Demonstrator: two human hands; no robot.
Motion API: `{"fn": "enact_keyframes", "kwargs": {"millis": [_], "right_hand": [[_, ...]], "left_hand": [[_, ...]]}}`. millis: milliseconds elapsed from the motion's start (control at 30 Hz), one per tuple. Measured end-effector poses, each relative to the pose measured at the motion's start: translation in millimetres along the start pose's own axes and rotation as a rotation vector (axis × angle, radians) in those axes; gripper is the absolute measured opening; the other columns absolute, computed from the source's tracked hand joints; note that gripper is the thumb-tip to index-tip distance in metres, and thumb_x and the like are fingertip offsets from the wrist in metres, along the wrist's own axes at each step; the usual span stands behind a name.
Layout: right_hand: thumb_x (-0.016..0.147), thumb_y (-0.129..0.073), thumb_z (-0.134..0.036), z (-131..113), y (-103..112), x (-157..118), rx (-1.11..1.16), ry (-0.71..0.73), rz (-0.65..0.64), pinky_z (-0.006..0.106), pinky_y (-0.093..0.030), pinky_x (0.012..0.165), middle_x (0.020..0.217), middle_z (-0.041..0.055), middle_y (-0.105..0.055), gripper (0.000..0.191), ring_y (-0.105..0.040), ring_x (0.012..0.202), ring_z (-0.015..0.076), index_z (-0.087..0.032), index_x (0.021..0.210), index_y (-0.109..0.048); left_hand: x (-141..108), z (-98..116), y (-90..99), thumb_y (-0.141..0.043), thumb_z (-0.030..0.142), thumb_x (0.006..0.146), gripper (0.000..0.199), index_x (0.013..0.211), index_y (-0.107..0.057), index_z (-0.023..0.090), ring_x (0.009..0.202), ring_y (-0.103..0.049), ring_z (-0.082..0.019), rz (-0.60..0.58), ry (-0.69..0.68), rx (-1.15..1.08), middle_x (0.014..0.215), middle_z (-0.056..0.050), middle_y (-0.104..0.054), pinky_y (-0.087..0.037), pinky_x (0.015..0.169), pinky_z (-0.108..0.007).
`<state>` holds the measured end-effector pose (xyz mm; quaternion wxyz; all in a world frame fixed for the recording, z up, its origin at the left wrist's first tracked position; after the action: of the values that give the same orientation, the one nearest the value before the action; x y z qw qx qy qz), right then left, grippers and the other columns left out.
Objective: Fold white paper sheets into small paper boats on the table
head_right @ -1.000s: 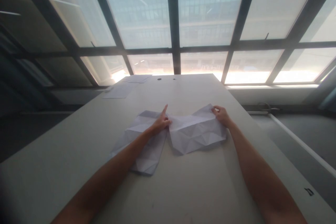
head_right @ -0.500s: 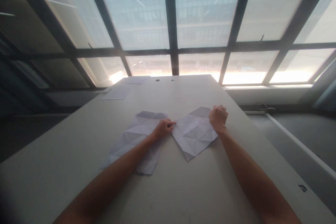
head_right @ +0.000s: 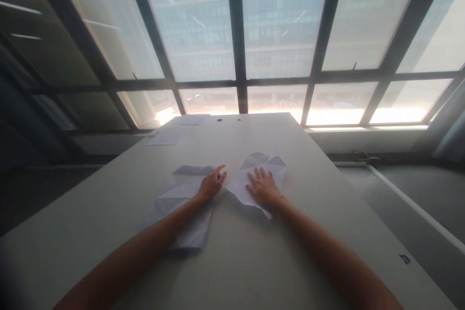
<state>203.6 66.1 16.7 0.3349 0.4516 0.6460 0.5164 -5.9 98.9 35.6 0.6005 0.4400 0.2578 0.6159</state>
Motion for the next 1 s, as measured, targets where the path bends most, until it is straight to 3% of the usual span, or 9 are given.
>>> {"fn": "enact_keyframes", "kwargs": {"millis": [167, 267, 300, 400, 467, 533, 667, 800, 1000], "right_hand": [[0.099, -0.036, -0.054, -32, 0, -25, 0.031, 0.280, -0.031, 0.054, -0.009, 0.119, 0.164, 0.0126, -0.018, 0.063, -0.012, 0.151, 0.0318, -0.024, 0.154, -0.034], [0.098, -0.044, -0.048, -51, 6, -37, 0.076, 0.418, 0.020, 0.053, -0.015, 0.119, 0.161, 0.0133, -0.028, 0.060, -0.023, 0.149, 0.0301, -0.023, 0.152, -0.039], [0.096, -0.049, -0.045, -58, 9, -40, 0.100, 0.464, 0.049, 0.051, -0.018, 0.119, 0.158, 0.0131, -0.034, 0.058, -0.029, 0.147, 0.0293, -0.023, 0.150, -0.043], [0.093, -0.057, -0.031, -68, 17, -46, 0.193, 0.539, 0.144, 0.042, -0.029, 0.117, 0.142, 0.0084, -0.057, 0.041, -0.048, 0.135, 0.0234, -0.024, 0.133, -0.060], [0.094, -0.052, -0.022, -59, 18, -42, 0.217, 0.456, 0.214, 0.037, -0.033, 0.115, 0.131, 0.0061, -0.065, 0.031, -0.053, 0.129, 0.0204, -0.024, 0.121, -0.068], [0.095, -0.047, -0.021, -37, 17, -35, 0.184, 0.271, 0.276, 0.039, -0.031, 0.116, 0.136, 0.0083, -0.062, 0.035, -0.048, 0.134, 0.0216, -0.022, 0.124, -0.066], [0.097, -0.049, -0.037, 4, 4, -26, 0.075, -0.039, 0.209, 0.049, -0.019, 0.119, 0.156, 0.0158, -0.038, 0.053, -0.029, 0.146, 0.0295, -0.016, 0.145, -0.048], [0.099, -0.044, -0.046, 10, -3, -26, 0.041, -0.088, 0.145, 0.051, -0.013, 0.120, 0.160, 0.0157, -0.028, 0.059, -0.022, 0.149, 0.0293, -0.017, 0.151, -0.040], [0.099, -0.042, -0.038, 10, -1, -35, 0.069, -0.103, 0.162, 0.047, -0.015, 0.121, 0.159, 0.0133, -0.031, 0.053, -0.023, 0.149, 0.0259, -0.018, 0.148, -0.044]], "left_hand": [[2, -4, 11.5, -0.062, 0.025, 0.083, 0.065, 0.145, -0.045, 0.012, 0.111, -0.063, -0.029, -0.269, -0.034, 0.166, 0.117, -0.017, -0.067, -0.046, 0.094, -0.034], [14, 29, 23.3, -0.049, 0.023, 0.091, 0.047, 0.136, -0.054, 0.010, 0.120, -0.058, -0.029, -0.118, -0.139, 0.294, 0.128, -0.020, -0.061, -0.042, 0.103, -0.039], [14, 46, 19.7, -0.047, 0.023, 0.093, 0.045, 0.136, -0.055, 0.012, 0.123, -0.055, -0.028, -0.072, -0.218, 0.293, 0.131, -0.018, -0.060, -0.040, 0.106, -0.039], [1, 84, -21.7, -0.042, 0.028, 0.098, 0.044, 0.139, -0.052, 0.016, 0.134, -0.046, -0.025, -0.158, -0.461, 0.268, 0.143, -0.013, -0.052, -0.034, 0.113, -0.039], [-7, 82, -46.7, -0.035, 0.033, 0.102, 0.046, 0.143, -0.048, 0.017, 0.141, -0.037, -0.027, -0.214, -0.467, 0.288, 0.150, -0.014, -0.045, -0.028, 0.116, -0.046], [-13, 76, -59.6, -0.035, 0.042, 0.103, 0.051, 0.148, -0.042, 0.020, 0.147, -0.028, -0.028, -0.230, -0.481, 0.285, 0.157, -0.011, -0.036, -0.022, 0.119, -0.047], [-16, 61, -60.4, -0.038, 0.050, 0.101, 0.055, 0.152, -0.037, 0.030, 0.150, -0.018, -0.032, -0.240, -0.448, 0.288, 0.161, -0.005, -0.029, -0.018, 0.120, -0.050], [-18, 58, -53.4, -0.041, 0.052, 0.099, 0.055, 0.151, -0.039, 0.034, 0.149, -0.018, -0.035, -0.238, -0.392, 0.291, 0.161, -0.002, -0.030, -0.018, 0.120, -0.053], [-28, 58, -44.2, -0.041, 0.041, 0.100, 0.050, 0.149, -0.043, 0.028, 0.148, -0.025, -0.028, -0.211, -0.381, 0.266, 0.158, -0.003, -0.035, -0.020, 0.121, -0.048]]}}
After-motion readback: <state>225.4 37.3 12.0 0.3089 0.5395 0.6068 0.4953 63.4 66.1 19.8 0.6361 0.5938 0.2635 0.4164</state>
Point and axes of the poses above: each hand's wrist, its own x-axis towards the middle knuckle, its own y-axis out of the back of the hand, z = x × y, the point moved 9 cm from there along x, towards the middle knuckle
